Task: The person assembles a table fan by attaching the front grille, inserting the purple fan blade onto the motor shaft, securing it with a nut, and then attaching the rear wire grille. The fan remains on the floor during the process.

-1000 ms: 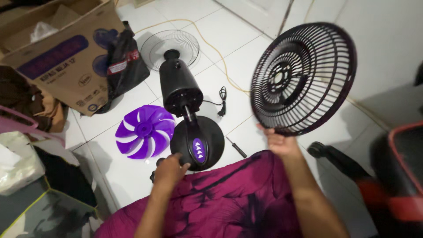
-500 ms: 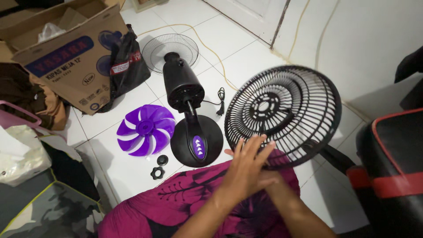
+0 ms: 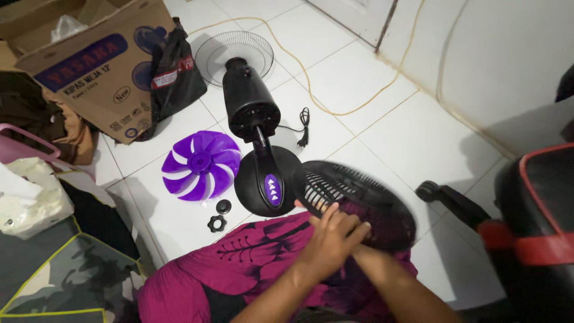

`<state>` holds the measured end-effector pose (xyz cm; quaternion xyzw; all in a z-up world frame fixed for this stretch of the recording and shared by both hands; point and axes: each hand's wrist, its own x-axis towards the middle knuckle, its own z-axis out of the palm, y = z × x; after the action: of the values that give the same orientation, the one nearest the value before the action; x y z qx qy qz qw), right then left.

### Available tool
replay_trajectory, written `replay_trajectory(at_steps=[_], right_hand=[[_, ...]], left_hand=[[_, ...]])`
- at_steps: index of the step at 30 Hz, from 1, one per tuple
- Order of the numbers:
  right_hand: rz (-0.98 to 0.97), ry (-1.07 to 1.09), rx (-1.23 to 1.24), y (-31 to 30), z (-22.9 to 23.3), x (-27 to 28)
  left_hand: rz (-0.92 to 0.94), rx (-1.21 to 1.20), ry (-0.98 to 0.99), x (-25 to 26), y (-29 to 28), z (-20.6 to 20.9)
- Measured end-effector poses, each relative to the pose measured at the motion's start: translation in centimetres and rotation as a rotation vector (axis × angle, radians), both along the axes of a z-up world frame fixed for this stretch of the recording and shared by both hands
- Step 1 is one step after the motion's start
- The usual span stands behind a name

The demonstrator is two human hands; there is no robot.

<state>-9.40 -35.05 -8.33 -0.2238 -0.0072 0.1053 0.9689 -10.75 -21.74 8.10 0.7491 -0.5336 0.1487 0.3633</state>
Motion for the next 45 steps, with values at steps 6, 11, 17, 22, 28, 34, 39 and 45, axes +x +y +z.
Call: replay_trajectory(at_steps=[6,11,17,22,28,34,39,45], right_hand=[[-0.045,0.107,-0.057,-1.2,-3.0,-2.0],[-0.059,0.204,-0.259,-3.6,-3.9,-6.1],[-0.24,0.356,-1.161,-7.3,3.5,-9.9],[-1.159,-0.022,-1.915,-7.6,13.5,-8.1],[-0.967,-0.449,-1.933,-8.0,16.6,-2.9],[-0.808,-0.264,-1.51,-7.3,15.8,0.7],[-0.754,-0.264,-1.524,-5.8,19.9,4.5],[-0.744,-0.256,-1.629,-4.0,23.3,7.9]], left_hand=[[0.007,0.013,-0.044,0.3,0.9,-2.0],[0.085,-0.072,0.0,1.5,2.1,-2.9],[0.336,-0.206,0.044,5.3,4.7,0.1],[0.461,-0.245,-0.048,5.5,8.7,2.2],[0.486,-0.276,-0.088,3.0,12.6,4.4],[0.655,-0.458,-0.212,3.2,15.7,7.0],[0.69,-0.662,0.184,5.9,17.6,8.2],[0.633,-0.794,0.542,10.2,19.0,6.3]])
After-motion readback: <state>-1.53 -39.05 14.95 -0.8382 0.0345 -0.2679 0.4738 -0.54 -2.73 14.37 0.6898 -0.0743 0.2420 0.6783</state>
